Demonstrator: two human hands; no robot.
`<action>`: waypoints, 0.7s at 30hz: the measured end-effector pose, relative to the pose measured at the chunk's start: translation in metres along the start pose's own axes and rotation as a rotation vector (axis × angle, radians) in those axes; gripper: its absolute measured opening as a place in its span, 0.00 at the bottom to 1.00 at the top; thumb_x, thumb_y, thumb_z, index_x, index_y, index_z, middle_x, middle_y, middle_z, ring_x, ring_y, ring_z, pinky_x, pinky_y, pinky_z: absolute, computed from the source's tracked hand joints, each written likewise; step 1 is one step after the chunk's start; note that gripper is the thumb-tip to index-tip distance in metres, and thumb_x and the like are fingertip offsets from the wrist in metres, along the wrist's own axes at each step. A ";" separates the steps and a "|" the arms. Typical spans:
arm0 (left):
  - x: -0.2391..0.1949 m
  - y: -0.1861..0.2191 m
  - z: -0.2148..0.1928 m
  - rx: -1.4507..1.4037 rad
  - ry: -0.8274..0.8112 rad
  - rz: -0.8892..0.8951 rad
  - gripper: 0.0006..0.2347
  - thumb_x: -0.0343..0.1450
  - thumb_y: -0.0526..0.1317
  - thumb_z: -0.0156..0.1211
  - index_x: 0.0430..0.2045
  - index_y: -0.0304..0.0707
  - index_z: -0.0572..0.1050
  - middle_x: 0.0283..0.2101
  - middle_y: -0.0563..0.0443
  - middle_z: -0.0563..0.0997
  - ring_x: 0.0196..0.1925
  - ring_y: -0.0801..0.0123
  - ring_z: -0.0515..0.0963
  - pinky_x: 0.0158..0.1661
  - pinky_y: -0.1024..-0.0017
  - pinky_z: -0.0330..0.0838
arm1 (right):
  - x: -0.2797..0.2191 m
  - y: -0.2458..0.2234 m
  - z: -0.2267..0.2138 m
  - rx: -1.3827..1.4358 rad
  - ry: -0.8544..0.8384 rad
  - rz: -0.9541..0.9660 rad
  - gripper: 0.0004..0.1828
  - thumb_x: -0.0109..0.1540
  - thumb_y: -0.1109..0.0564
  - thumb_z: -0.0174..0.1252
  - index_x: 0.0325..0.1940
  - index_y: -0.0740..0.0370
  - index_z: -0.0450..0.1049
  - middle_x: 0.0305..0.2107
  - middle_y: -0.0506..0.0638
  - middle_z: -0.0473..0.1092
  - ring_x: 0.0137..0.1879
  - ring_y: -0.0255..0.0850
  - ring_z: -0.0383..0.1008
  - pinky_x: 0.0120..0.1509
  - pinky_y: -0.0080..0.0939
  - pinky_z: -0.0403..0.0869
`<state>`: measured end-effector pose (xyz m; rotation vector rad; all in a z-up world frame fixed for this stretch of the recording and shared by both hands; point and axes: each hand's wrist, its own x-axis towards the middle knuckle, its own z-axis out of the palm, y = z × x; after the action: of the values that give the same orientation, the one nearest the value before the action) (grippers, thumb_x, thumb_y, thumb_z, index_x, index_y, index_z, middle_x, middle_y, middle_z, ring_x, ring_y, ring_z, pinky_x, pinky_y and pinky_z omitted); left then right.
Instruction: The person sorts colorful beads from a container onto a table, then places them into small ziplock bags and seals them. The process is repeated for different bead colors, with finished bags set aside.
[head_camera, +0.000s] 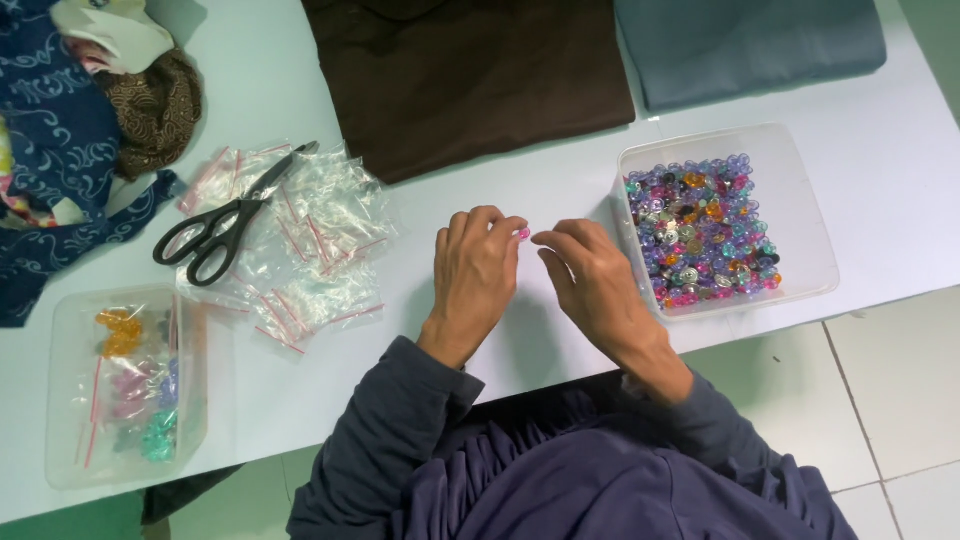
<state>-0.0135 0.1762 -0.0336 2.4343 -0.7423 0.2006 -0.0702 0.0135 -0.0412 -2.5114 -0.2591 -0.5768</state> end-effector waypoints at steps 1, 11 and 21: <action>0.005 0.009 -0.001 -0.004 -0.003 0.007 0.07 0.72 0.32 0.59 0.40 0.40 0.82 0.40 0.46 0.77 0.42 0.58 0.77 0.38 0.64 0.67 | -0.002 0.000 -0.016 -0.005 0.003 0.006 0.07 0.64 0.65 0.63 0.46 0.61 0.80 0.36 0.52 0.73 0.46 0.50 0.78 0.44 0.44 0.78; 0.046 0.101 0.087 -0.011 0.004 0.344 0.03 0.67 0.34 0.65 0.30 0.41 0.81 0.38 0.49 0.73 0.42 0.55 0.71 0.40 0.60 0.66 | -0.037 0.079 -0.114 -0.244 -0.120 0.357 0.08 0.66 0.58 0.66 0.49 0.57 0.83 0.43 0.54 0.74 0.51 0.50 0.73 0.48 0.50 0.72; 0.057 0.109 0.110 0.019 -0.073 0.385 0.01 0.58 0.30 0.66 0.19 0.33 0.80 0.37 0.42 0.73 0.42 0.54 0.69 0.36 0.60 0.57 | -0.032 0.087 -0.103 -0.376 -0.343 0.537 0.08 0.64 0.52 0.66 0.48 0.48 0.84 0.45 0.51 0.75 0.52 0.47 0.76 0.50 0.50 0.77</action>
<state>-0.0283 0.0130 -0.0532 2.3054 -1.2439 0.2693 -0.1093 -0.1175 -0.0177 -2.8633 0.4343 0.0309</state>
